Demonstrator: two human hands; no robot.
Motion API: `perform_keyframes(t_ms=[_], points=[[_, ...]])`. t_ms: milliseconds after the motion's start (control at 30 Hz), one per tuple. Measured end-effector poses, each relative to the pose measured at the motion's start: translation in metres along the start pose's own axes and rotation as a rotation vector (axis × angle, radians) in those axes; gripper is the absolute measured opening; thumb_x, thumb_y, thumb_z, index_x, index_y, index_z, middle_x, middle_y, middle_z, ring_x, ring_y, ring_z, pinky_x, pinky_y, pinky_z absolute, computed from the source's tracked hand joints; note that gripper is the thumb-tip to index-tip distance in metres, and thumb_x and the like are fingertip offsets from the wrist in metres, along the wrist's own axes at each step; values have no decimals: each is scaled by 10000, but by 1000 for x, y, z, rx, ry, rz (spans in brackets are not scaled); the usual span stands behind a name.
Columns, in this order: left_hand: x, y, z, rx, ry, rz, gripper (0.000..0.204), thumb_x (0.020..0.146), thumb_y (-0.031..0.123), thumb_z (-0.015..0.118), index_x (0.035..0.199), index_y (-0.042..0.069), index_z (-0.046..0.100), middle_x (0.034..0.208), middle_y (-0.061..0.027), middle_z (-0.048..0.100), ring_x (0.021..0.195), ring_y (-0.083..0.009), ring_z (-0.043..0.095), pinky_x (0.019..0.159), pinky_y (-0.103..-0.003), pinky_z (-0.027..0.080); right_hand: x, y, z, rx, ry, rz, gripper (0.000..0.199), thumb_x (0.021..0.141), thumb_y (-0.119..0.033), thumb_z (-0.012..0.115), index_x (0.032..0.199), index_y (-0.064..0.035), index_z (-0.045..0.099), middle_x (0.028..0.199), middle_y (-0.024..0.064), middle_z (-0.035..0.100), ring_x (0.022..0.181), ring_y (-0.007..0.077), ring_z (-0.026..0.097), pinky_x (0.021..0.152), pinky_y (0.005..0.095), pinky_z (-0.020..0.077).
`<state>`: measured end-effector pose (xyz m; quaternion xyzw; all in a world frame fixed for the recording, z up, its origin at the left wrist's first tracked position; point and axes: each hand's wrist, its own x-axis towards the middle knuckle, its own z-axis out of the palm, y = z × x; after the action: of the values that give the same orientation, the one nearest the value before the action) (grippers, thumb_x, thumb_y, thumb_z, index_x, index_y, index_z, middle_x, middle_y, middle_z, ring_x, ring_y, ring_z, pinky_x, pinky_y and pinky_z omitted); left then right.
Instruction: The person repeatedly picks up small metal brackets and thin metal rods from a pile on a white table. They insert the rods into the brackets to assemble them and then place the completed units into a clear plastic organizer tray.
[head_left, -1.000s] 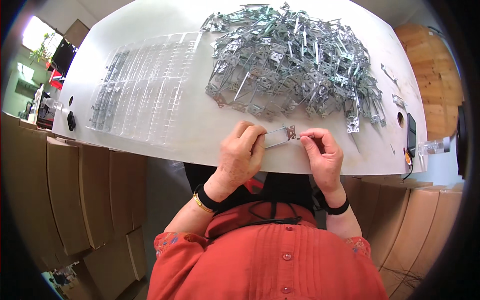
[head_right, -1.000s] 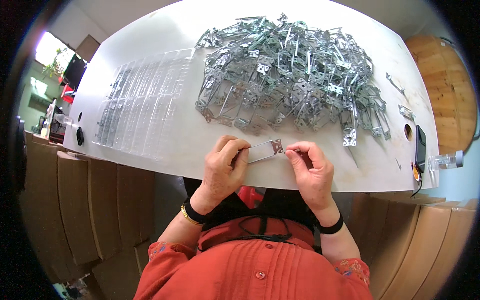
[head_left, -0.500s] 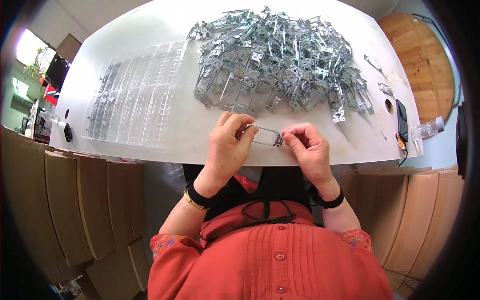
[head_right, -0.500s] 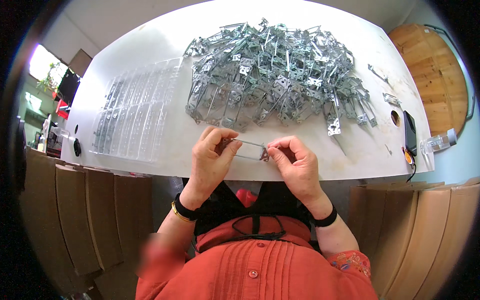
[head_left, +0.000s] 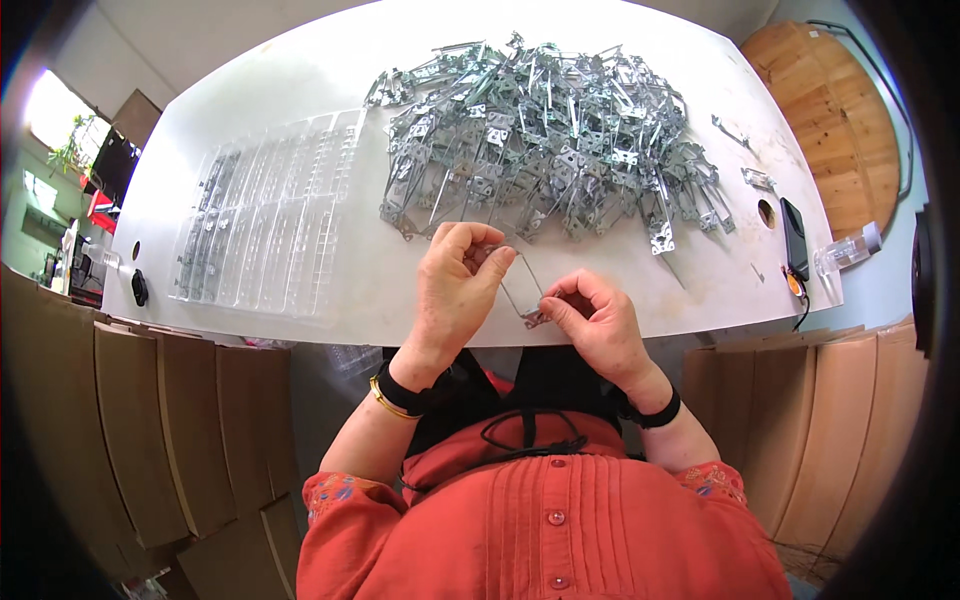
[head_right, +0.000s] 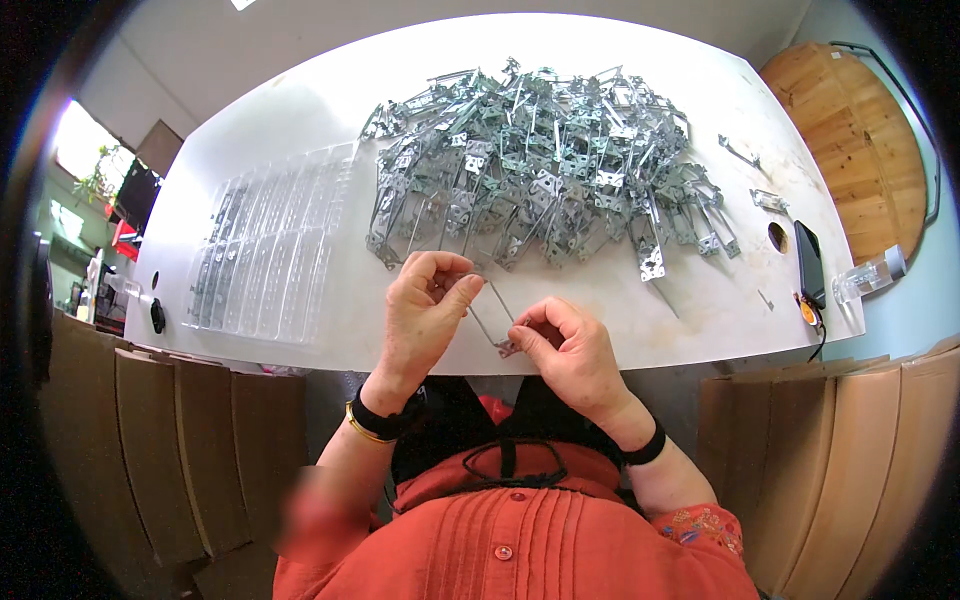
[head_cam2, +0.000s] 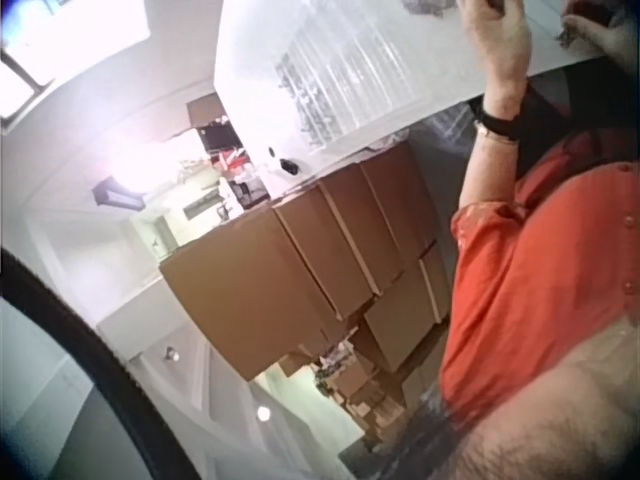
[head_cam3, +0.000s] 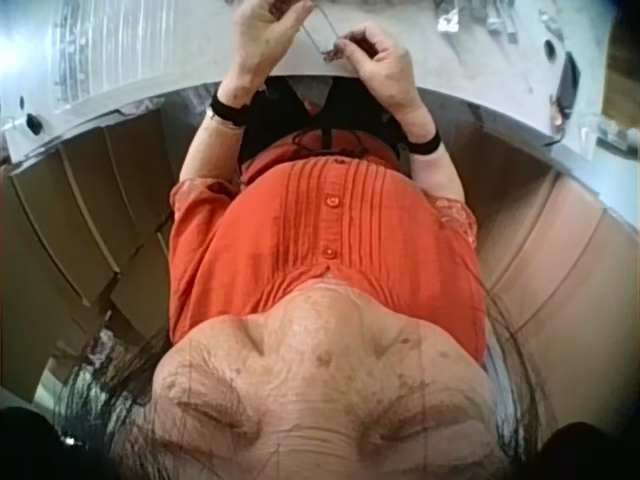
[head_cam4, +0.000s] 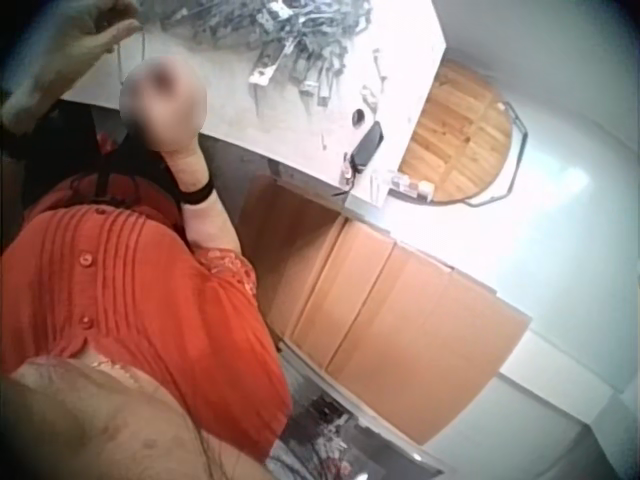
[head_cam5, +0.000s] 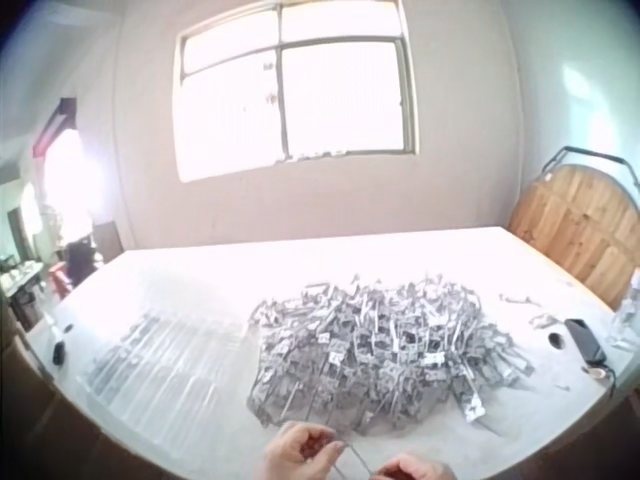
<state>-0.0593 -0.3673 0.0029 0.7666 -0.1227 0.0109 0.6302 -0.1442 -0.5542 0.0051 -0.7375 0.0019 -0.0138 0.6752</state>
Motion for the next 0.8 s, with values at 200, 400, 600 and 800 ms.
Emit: perform_keyframes(t_ms=[200,400,600,800], points=[[4,-2,16,156,-100,71,234,945,54,761,1163,-16,716,1103,-72,661,850,-123,671,758,-278,553,1,-3,-1,-92,-28,33,88,995,-77,753,1009,-14,693,895,3,702,803,69,654,724,261,538],[-7,3,23,95,-89,25,229,958,57,726,1171,-24,703,1130,-122,665,874,-190,706,742,-300,563,0,-2,-2,-37,9,67,85,1009,-85,743,1023,-24,685,888,-6,699,810,48,636,715,244,528],[-23,-2,20,260,-88,253,192,963,44,719,1133,-43,694,1166,-171,659,867,-250,711,756,-331,583,3,8,-11,34,172,-20,74,1034,-91,716,1055,-48,659,924,15,728,817,79,669,743,256,549],[-26,-1,24,337,-65,380,234,921,92,767,1103,-28,681,1148,-214,653,1017,-363,667,862,-435,556,8,15,-11,-394,213,-217,121,946,-44,769,994,-47,658,881,97,726,749,224,707,679,337,551]])
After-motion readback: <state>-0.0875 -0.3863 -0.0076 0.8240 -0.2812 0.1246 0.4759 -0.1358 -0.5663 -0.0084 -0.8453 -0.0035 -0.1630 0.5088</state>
